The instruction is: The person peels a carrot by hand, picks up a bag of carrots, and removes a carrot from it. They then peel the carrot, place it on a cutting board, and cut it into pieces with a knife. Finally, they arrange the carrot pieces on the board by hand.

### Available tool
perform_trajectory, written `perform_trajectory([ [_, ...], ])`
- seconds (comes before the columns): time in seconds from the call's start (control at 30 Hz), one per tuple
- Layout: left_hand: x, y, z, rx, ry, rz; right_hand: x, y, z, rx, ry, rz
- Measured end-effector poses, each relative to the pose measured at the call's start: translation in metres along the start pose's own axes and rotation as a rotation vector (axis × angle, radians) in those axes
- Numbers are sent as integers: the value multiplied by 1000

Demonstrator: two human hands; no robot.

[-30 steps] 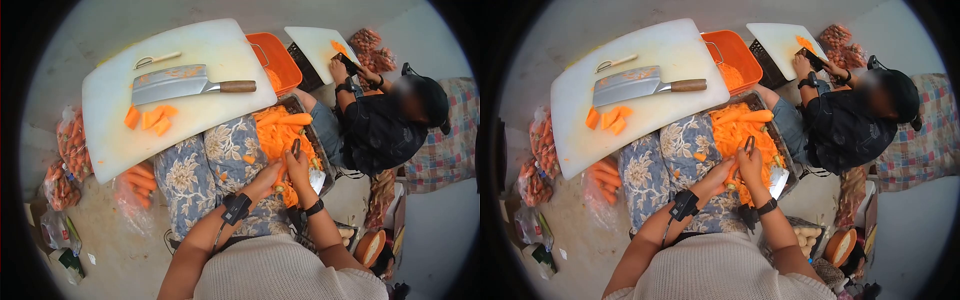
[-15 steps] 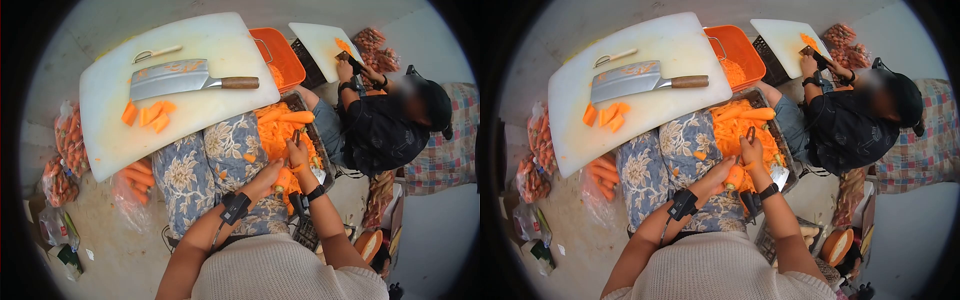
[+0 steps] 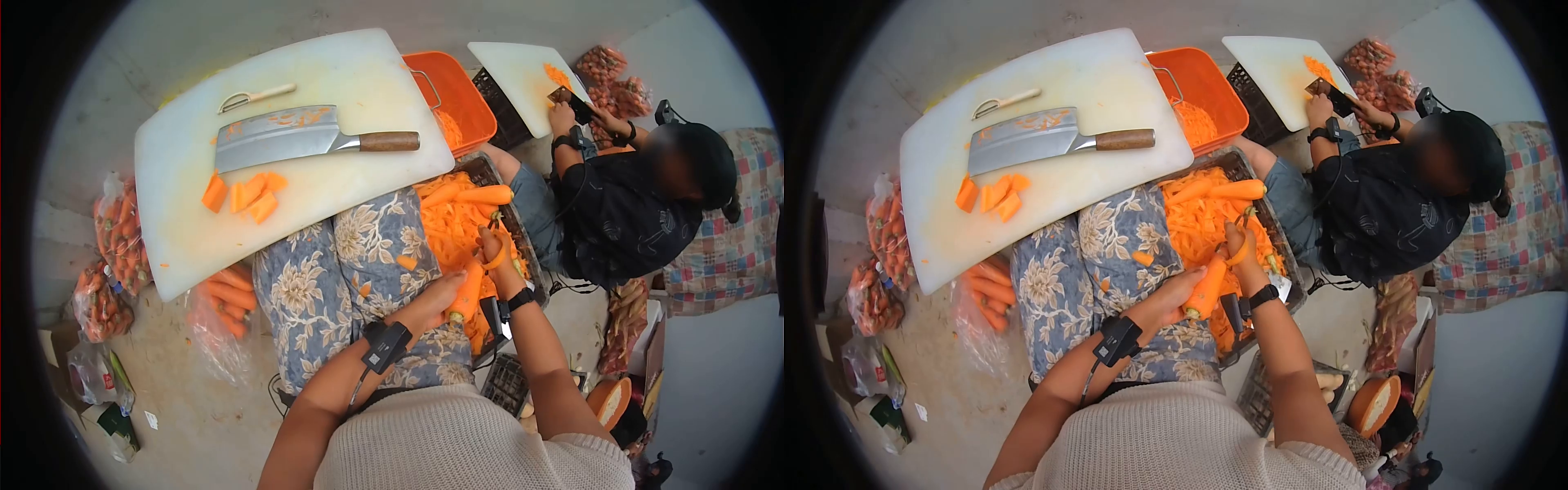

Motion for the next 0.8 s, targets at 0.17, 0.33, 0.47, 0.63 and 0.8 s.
perform_trajectory([
  [0.17, -1, -6, 3, 2, 34, -13, -2, -2, -5, -73, 34, 59],
  [0.33, -3, -20, 14, -14, 72, -43, -10, 7, -16, 52, 82, 38],
  [0.47, -2, -20, 18, 121, 178, -68, -15, -12, -34, -11, 91, 68],
  [0.63, -6, -32, 28, 320, 55, -150, -50, -7, -68, -156, 176, 113],
  [0.8, -17, -17, 24, 293, -225, -22, -50, -30, -68, -181, 1, -6],
])
Point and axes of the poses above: each hand's wrist, its own y-axis towards the middle knuckle, its own z-axis out of the palm, x = y × z, the point moved 9 cm from there along y, towards the middle knuckle, and after that the axes turned 10 degrees about -y, right-handed, at the moved point
